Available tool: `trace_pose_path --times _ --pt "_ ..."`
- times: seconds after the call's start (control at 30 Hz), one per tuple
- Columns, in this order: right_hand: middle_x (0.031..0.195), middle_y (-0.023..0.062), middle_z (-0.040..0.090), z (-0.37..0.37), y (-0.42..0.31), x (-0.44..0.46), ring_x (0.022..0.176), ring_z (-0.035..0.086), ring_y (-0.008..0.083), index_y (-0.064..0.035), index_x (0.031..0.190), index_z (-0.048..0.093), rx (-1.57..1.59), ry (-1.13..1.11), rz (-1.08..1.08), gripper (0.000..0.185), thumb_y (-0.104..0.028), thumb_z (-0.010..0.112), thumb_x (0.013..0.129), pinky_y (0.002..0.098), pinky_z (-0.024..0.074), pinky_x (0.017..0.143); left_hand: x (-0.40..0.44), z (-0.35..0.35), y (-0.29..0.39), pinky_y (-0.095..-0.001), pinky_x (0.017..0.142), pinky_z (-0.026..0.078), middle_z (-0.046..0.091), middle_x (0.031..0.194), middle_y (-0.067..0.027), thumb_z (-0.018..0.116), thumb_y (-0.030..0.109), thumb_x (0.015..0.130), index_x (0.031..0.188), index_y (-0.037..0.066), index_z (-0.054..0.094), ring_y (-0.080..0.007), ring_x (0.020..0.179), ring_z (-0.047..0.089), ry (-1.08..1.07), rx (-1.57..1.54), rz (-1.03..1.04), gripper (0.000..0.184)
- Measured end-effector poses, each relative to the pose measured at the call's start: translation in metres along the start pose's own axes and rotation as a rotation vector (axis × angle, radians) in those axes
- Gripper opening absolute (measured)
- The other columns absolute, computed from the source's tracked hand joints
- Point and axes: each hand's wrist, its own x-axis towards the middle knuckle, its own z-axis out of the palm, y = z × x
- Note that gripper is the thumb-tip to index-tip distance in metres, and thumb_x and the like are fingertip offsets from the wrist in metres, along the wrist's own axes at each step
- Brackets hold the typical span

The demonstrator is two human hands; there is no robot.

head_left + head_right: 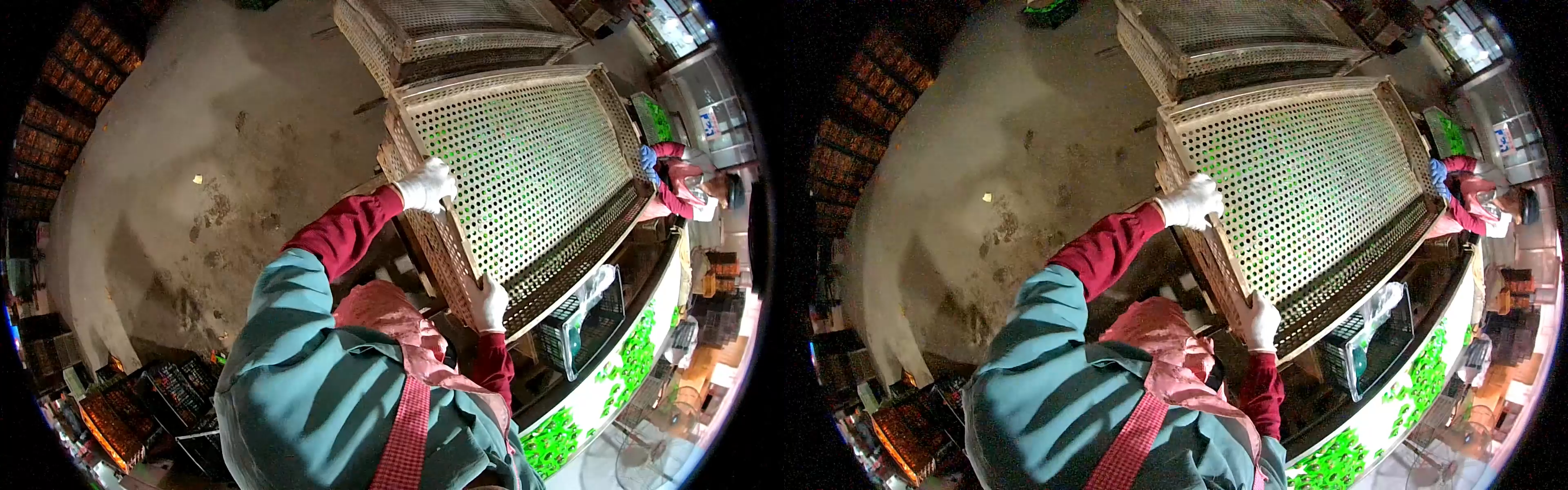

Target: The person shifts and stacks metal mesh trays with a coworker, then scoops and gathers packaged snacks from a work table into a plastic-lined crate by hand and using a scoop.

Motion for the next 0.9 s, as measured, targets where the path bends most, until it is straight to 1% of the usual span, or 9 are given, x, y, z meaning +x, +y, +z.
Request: trace_pose_path --times 0.07,0.33,0.4,0.47,0.57,0.67,0.73,0.83,0.9 --pt "0.059 0.0163 0.055 -0.007 -0.003 -0.001 0.052 0.057 0.0329 -0.0034 0.067 0.051 0.036 0.018 -0.009 0.051 -0.049 0.068 0.082 0.0388 0.0443 0.049 0.007 -0.006 0.008 -0.0318 0.089 0.044 0.058 0.082 0.0042 0.081 0.037 0.067 0.092 0.022 0.071 -0.0132 0.081 0.05 -0.189 0.093 -0.079 0.032" --pt "0.057 0.014 0.054 -0.006 0.0 0.0 0.05 0.057 0.0306 -0.0046 0.067 0.05 -0.043 0.0 -0.061 0.049 -0.047 0.068 0.082 0.0387 0.0436 0.047 -0.001 0.017 0.002 -0.0412 0.097 0.039 0.06 0.081 0.0004 0.078 0.024 0.06 0.086 0.019 0.07 -0.0199 0.087 0.055 0.048 -0.072 -0.047 0.028" --pt "0.054 0.0151 0.05 -0.002 0.0 -0.001 0.048 0.053 0.0323 -0.003 0.063 0.048 0.003 0.066 -0.041 0.051 -0.045 0.072 0.079 0.0404 0.041 0.047 -0.006 0.026 -0.003 -0.0442 0.098 0.035 0.061 0.087 -0.0008 0.075 0.019 0.064 0.083 0.019 0.068 -0.0215 0.09 0.055 0.29 -0.11 0.064 0.02" --pt "0.056 0.0136 0.052 -0.001 0.001 -0.001 0.051 0.056 0.0324 -0.0049 0.064 0.05 0.016 0.07 -0.023 0.049 -0.048 0.069 0.08 0.0412 0.0439 0.048 -0.005 0.011 -0.002 -0.0452 0.098 0.033 0.061 0.09 -0.0016 0.072 0.015 0.066 0.083 0.019 0.067 -0.023 0.095 0.053 0.184 -0.176 0.068 0.018" --pt "0.066 0.0123 0.056 -0.008 -0.009 -0.004 0.061 0.06 0.0308 -0.0067 0.072 0.054 0.002 0.028 0.059 0.044 -0.048 0.066 0.081 0.0428 0.0477 0.055 -0.005 0.007 -0.006 -0.0455 0.098 0.032 0.059 0.091 -0.0009 0.077 0.023 0.065 0.089 0.02 0.065 -0.0233 0.096 0.052 0.172 -0.144 0.142 0.027" --pt "0.074 0.0092 0.057 -0.008 -0.027 -0.015 0.072 0.06 0.0284 -0.0081 0.075 0.056 -0.041 0.213 0.178 0.039 -0.044 0.071 0.077 0.0402 0.0484 0.062 -0.006 -0.003 -0.007 -0.0461 0.099 0.031 0.058 0.09 -0.0014 0.081 0.042 0.061 0.092 0.02 0.064 -0.0239 0.094 0.051 0.148 -0.192 0.191 0.042" --pt "0.074 0.009 0.057 -0.004 -0.025 -0.021 0.075 0.06 0.0274 -0.0085 0.075 0.056 -0.041 0.288 0.205 0.038 -0.044 0.071 0.077 0.039 0.048 0.064 -0.005 0.001 -0.013 -0.0437 0.095 0.032 0.055 0.086 -0.0014 0.065 0.059 0.075 0.091 0.021 0.063 -0.024 0.09 0.05 0.243 -0.202 0.278 0.041" --pt "0.075 0.0085 0.057 -0.008 -0.024 -0.027 0.075 0.06 0.0267 -0.0087 0.078 0.058 -0.011 0.308 0.218 0.038 -0.045 0.069 0.079 0.0386 0.0481 0.065 -0.003 0.007 -0.008 -0.0436 0.087 0.033 0.053 0.078 0.0007 0.047 0.051 0.092 0.08 0.022 0.063 -0.0238 0.082 0.049 0.327 -0.253 0.258 0.035" --pt "0.074 0.008 0.058 -0.007 -0.023 -0.028 0.073 0.06 0.0263 -0.011 0.077 0.059 -0.021 0.293 0.227 0.036 -0.046 0.066 0.081 0.0385 0.0488 0.062 0.002 0.015 0.002 -0.0408 0.088 0.035 0.056 0.072 -0.0011 0.052 0.042 0.09 0.07 0.018 0.062 -0.0239 0.079 0.052 0.416 -0.179 0.127 0.033"
